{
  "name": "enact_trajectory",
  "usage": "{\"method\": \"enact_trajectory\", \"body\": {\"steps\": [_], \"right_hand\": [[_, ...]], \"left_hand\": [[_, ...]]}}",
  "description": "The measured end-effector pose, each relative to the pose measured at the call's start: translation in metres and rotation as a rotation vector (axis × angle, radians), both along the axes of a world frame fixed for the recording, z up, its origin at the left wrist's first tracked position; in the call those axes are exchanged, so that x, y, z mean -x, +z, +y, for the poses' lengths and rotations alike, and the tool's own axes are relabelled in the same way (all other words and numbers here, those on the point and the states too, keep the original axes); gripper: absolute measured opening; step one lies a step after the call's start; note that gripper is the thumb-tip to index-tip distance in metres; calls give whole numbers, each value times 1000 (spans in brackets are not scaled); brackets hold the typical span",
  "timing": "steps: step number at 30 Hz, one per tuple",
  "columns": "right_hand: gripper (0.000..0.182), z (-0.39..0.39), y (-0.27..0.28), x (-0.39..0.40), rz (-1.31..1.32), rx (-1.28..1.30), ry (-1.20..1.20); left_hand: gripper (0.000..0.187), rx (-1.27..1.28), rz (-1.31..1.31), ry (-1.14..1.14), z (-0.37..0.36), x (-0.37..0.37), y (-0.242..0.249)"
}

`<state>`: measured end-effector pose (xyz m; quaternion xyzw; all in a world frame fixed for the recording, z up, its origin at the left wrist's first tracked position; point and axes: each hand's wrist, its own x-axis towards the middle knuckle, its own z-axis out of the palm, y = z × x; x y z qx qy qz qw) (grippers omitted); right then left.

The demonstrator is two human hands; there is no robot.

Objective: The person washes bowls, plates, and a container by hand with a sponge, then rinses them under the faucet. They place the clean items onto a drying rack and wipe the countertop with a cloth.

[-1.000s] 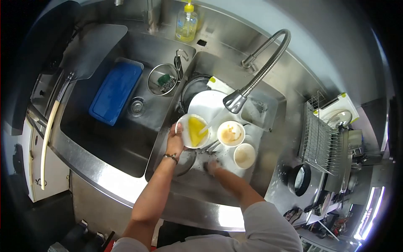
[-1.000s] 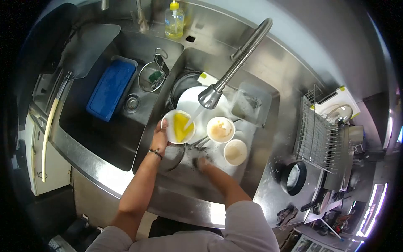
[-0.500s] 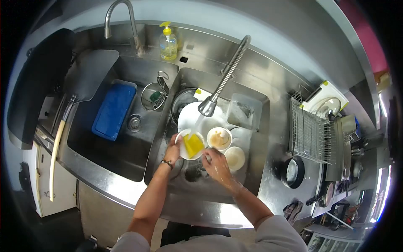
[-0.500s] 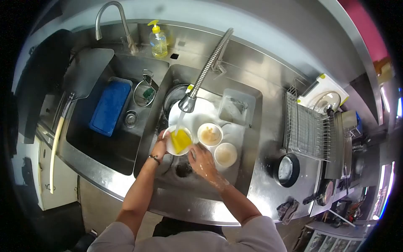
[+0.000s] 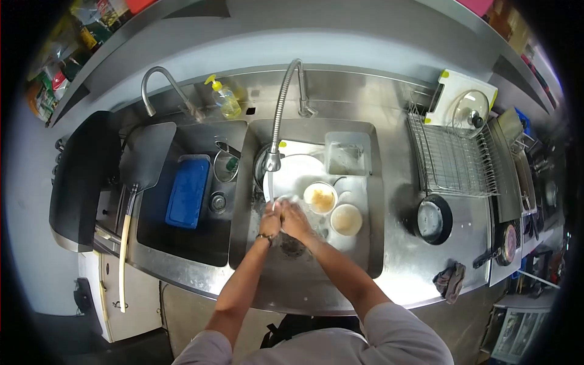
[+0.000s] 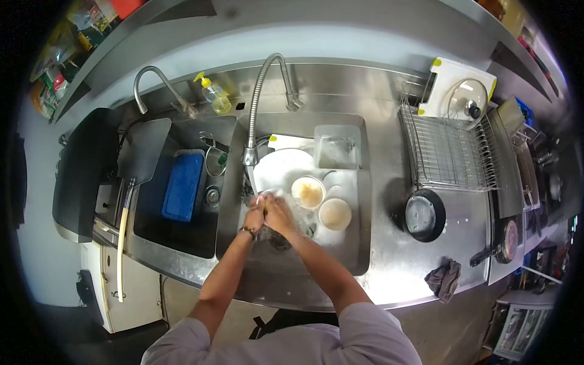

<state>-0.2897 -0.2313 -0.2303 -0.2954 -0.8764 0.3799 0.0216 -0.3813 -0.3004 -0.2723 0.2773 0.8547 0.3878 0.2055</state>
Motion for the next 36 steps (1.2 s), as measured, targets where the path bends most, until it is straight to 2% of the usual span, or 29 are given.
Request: {"method": "enact_trajectory", "body": {"steps": [2, 3, 4, 6, 7, 8, 9, 10, 11, 14, 15, 16, 17, 18, 20, 21, 22, 24, 25, 26, 27, 28, 29, 30, 32, 33, 34, 35, 36], "right_hand": [[55, 1, -32, 3, 506, -38, 54], [53, 4, -26, -3, 492, 174, 156], [53, 8, -9, -10, 493, 186, 156], [55, 13, 22, -22, 258, 480, 271], [55, 2, 17, -26, 346, 210, 127], [55, 1, 12, -23, 347, 214, 129], [54, 2, 12, -20, 363, 139, 91], [54, 3, 11, -19, 380, 63, 55], [48, 12, 10, -20, 414, 202, 10], [31, 23, 48, -37, 704, 1142, -167], [31, 22, 46, -34, 708, 1144, -167], [29, 19, 44, -29, 765, 1228, -335], [28, 20, 42, -25, 819, 1305, -506], [28, 23, 42, -27, 820, 1305, -507], [27, 30, 42, -36, 617, 744, -670], [27, 31, 42, -38, 505, 463, -728], [27, 26, 40, -36, 504, 462, -725], [24, 9, 37, -31, 920, -21, -602], [19, 4, 38, -32, 885, -3, -601], [19, 5, 39, -34, 879, 1, -599], [20, 10, 39, -36, 888, -146, -359], [24, 14, 38, -38, 881, -286, -117], [24, 18, 35, -37, 872, -279, -116], [23, 24, 29, -32, 838, -51, -239], [23, 35, 21, -21, 762, 392, -479], [26, 23, 32, -24, 819, -42, -408], [26, 28, 42, -24, 826, -52, -400], [29, 25, 47, -27, 825, -129, -342], [31, 19, 48, -32, 820, -197, -289]], "left_hand": [[53, -29, -16, -66, 5, 14, 28], [52, 21, -53, -147, 4, 31, 23], [52, 75, -91, -228, 5, 40, 21], [54, 167, -98, -192, 9, 23, 64], [58, 174, -357, -123, 10, 18, 71], [62, 171, -612, -52, 13, 14, 79], [66, 202, -722, -6, 16, 1, 107], [66, 201, -719, -2, 16, 6, 99], [66, 205, -840, 7, 13, 13, 82], [60, 45, -1002, -8, -1, 4, 73], [56, -133, -1207, 14, -4, -1, 75], [52, -318, -1408, 36, -5, -7, 75], [49, -503, -1487, 110, 0, -12, 68], [49, -502, -1488, 109, 4, -13, 58], [51, -734, -1419, 69, 10, -13, 33], [48, -762, -1415, 212, 13, -15, 34], [48, -765, -1415, 214, 16, -16, 35], [42, -526, -838, 592, 24, -19, 40], [42, -523, -842, 598, 23, -19, 43], [41, -325, -422, 409, 20, -17, 47], [40, -123, -7, 208, 18, -16, 47], [40, -117, -14, 208, 16, -16, 38], [39, -58, 193, 181, 14, -18, 23], [39, 1, 405, 145, 10, -19, 16], [37, -148, 246, 245, 16, -30, 51], [38, -272, 79, 354, 20, -34, 72], [40, -407, -91, 465, 27, -33, 82], [43, -278, 126, 383, 20, -26, 64], [43, -262, 125, 389, 13, -29, 62]]}}
